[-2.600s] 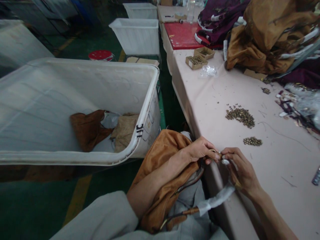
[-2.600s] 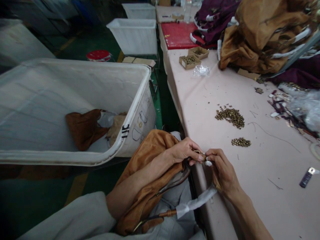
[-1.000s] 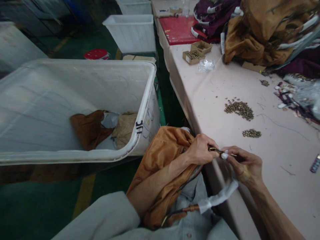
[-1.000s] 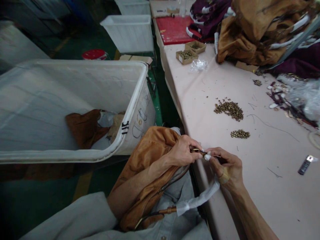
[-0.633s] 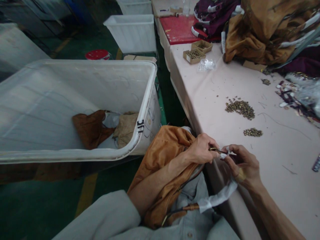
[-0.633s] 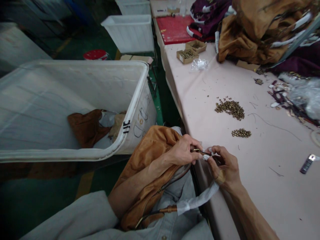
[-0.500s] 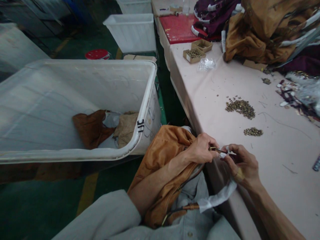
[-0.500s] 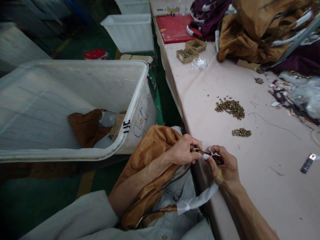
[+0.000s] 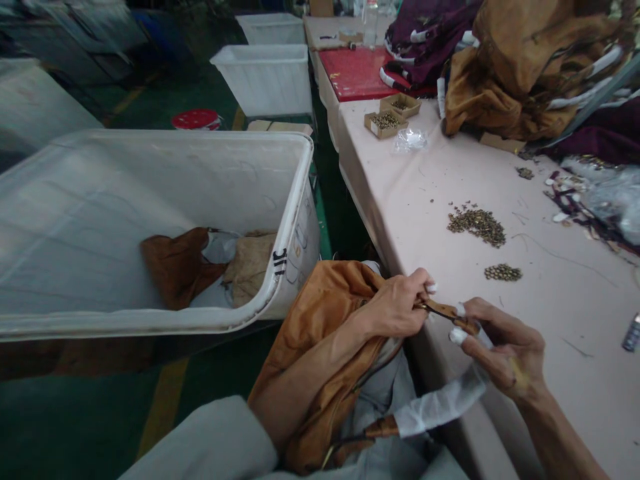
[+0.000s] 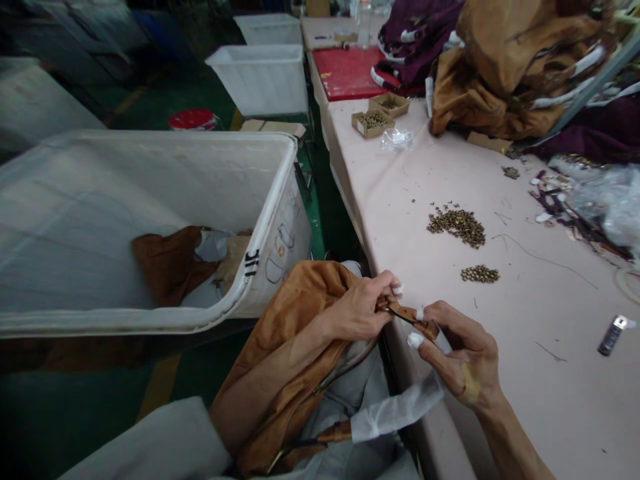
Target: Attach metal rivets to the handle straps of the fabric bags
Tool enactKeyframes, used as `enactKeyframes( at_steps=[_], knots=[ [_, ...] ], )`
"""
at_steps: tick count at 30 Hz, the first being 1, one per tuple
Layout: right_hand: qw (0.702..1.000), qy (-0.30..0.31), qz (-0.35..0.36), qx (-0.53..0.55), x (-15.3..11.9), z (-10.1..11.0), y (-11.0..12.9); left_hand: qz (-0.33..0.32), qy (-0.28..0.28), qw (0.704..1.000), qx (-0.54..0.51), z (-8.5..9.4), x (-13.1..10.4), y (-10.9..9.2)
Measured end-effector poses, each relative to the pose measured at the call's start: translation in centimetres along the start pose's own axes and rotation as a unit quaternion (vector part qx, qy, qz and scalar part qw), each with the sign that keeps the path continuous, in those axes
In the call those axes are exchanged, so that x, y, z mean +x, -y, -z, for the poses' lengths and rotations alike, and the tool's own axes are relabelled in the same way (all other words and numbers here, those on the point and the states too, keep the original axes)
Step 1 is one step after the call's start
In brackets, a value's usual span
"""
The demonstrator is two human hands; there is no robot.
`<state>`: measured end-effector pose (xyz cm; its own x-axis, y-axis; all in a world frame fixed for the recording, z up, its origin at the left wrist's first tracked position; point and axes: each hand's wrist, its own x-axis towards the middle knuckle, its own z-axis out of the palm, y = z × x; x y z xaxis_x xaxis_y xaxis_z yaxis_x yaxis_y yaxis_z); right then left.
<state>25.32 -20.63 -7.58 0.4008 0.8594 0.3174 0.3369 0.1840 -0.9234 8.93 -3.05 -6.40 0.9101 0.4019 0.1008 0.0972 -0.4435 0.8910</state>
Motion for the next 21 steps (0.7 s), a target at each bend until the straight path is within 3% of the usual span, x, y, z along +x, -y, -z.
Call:
enactKeyframes(
  at_steps=[3, 5, 11, 15, 16, 18, 21],
  knots=[
    [0.998, 0.024, 0.05, 0.012, 0.9, 0.1, 0.7, -0.006, 0.106, 0.983, -0.152, 1.2, 0.3, 0.2],
    [0.996, 0.051, 0.066, 0.022, 1.5, 0.1, 1.2, 0.01, 0.142, 0.961, -0.238, 1.6, 0.5, 0.4],
    [0.99, 0.116, 0.038, 0.077, 2.7, 0.6, 1.4, 0.152, 0.128, 0.863, -0.465, -0.4, 0.2, 1.5],
    [0.985, 0.134, -0.015, 0.103, 3.0, 2.1, -1.0, 0.196, 0.07, 0.857, -0.471, -1.9, 0.4, 1.6],
    [0.99, 0.114, -0.028, 0.076, 3.1, 2.7, -1.9, 0.199, 0.052, 0.864, -0.46, -2.2, 0.6, 1.5],
    [0.998, 0.017, -0.044, -0.044, 3.5, 4.0, -3.8, 0.2, 0.02, 0.879, -0.433, -2.4, 0.9, 1.2],
    [0.962, -0.14, -0.047, -0.228, 4.5, 5.9, -6.6, 0.214, -0.021, 0.894, -0.392, -2.8, 1.4, 1.0]
  ],
)
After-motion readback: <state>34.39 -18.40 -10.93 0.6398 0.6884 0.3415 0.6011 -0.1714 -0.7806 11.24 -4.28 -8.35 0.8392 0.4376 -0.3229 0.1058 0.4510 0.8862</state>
